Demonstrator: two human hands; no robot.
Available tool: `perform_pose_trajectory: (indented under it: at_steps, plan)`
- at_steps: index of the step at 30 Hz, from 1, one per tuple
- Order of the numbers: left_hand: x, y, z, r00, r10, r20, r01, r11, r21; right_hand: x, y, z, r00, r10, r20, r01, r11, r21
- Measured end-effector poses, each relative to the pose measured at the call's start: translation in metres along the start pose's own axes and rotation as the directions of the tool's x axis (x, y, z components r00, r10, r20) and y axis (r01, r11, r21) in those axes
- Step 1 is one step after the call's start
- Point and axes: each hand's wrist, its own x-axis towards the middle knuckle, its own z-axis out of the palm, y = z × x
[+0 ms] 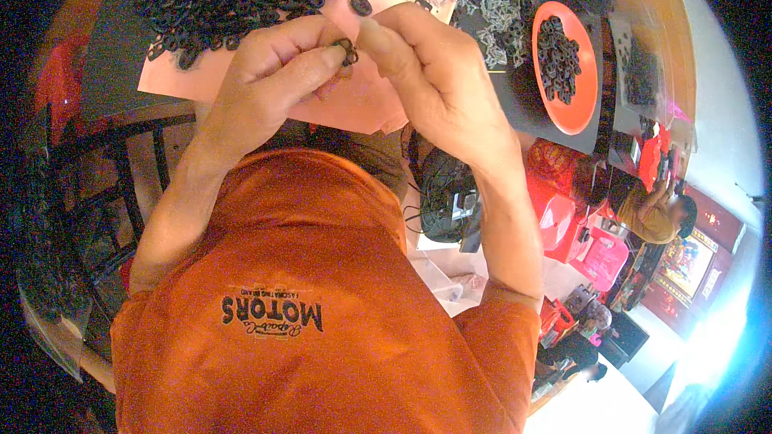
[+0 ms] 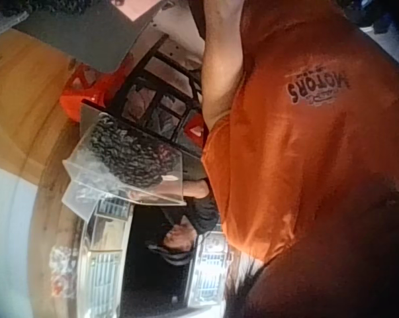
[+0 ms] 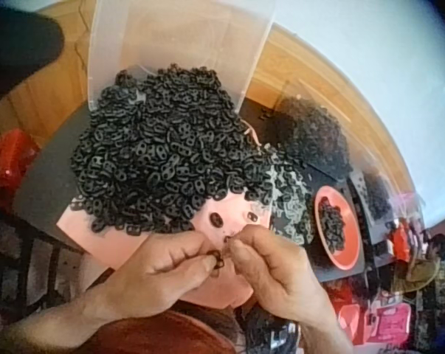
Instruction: The person sits at a table and repeatedly picks up small black plastic rings and metal pins from a pile. They insert the pins into the rings by hand and place the assembled units onto a pink sheet. The process is repetitive and involves handling small parts one by one.
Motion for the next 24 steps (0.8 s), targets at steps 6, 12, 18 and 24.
perform_pose_trajectory:
  at_steps: [6, 12, 18, 24]
  plan:
    - [-0.002, 0.005, -0.001, 0.999, -0.05, 0.015, 0.05, 0.997, -0.052, -0.001, 0.002, -0.001, 0.995, -0.097, -0.021, 0.096, 0.994, -0.043]
    - [-0.001, 0.001, 0.0, 0.999, -0.032, -0.001, 0.032, 0.999, -0.032, 0.006, -0.001, 0.0, 0.969, -0.241, 0.049, 0.245, 0.936, -0.251]
    - [-0.001, -0.005, 0.004, 0.998, 0.037, -0.044, -0.039, 0.998, -0.039, 0.006, 0.0, 0.007, 0.957, -0.277, 0.087, 0.291, 0.922, -0.254]
    - [-0.003, 0.003, 0.003, 0.999, 0.043, -0.013, -0.043, 0.999, -0.015, 0.001, 0.006, 0.013, 0.903, -0.418, 0.095, 0.425, 0.843, -0.331]
